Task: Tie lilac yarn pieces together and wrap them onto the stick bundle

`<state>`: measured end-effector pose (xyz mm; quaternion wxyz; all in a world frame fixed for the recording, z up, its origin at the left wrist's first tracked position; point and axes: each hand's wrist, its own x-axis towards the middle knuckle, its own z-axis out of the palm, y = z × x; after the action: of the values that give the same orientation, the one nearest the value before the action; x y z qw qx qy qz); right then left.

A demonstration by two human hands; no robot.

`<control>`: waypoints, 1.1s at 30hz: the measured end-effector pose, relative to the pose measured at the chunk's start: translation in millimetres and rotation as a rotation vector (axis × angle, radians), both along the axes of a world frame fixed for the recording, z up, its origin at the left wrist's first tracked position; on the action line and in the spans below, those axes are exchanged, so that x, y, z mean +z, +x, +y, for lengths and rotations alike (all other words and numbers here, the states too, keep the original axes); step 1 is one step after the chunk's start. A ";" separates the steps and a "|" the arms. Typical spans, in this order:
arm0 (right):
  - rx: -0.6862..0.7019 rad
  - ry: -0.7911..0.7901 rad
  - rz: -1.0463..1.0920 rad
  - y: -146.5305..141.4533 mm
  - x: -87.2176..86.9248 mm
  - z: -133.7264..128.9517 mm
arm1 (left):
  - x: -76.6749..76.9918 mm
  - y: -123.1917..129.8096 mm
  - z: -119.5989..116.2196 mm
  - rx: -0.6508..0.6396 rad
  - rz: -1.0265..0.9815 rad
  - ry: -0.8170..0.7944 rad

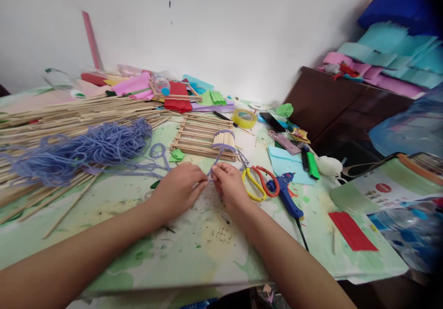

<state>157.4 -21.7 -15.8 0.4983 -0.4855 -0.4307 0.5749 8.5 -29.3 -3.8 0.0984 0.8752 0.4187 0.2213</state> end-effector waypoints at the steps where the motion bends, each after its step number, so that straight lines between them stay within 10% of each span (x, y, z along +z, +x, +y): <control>1: 0.007 0.027 -0.019 0.2 -0.8 0.5 | -1.5 -0.7 3.2 0.047 -0.135 -0.060; 8: 0.046 0.183 -0.254 0.1 -10.2 2.6 | -11.2 0.9 13.9 0.149 -0.775 -0.793; 15: 0.168 0.067 -0.133 -3.2 -5.0 -1.4 | -5.9 -5.0 15.8 0.183 -0.663 -0.417; 23: 0.174 0.128 -0.143 -4.8 -7.7 -3.6 | -7.3 2.2 7.2 0.092 -0.743 -0.903; 33: 0.266 0.057 -0.199 2.1 1.0 -0.7 | 3.4 -8.2 20.9 0.085 -0.441 -0.655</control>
<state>159.5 -22.5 -14.8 0.3862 -0.4643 -0.5546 0.5725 0.3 -8.4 -0.5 0.4507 0.7110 0.4717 0.2624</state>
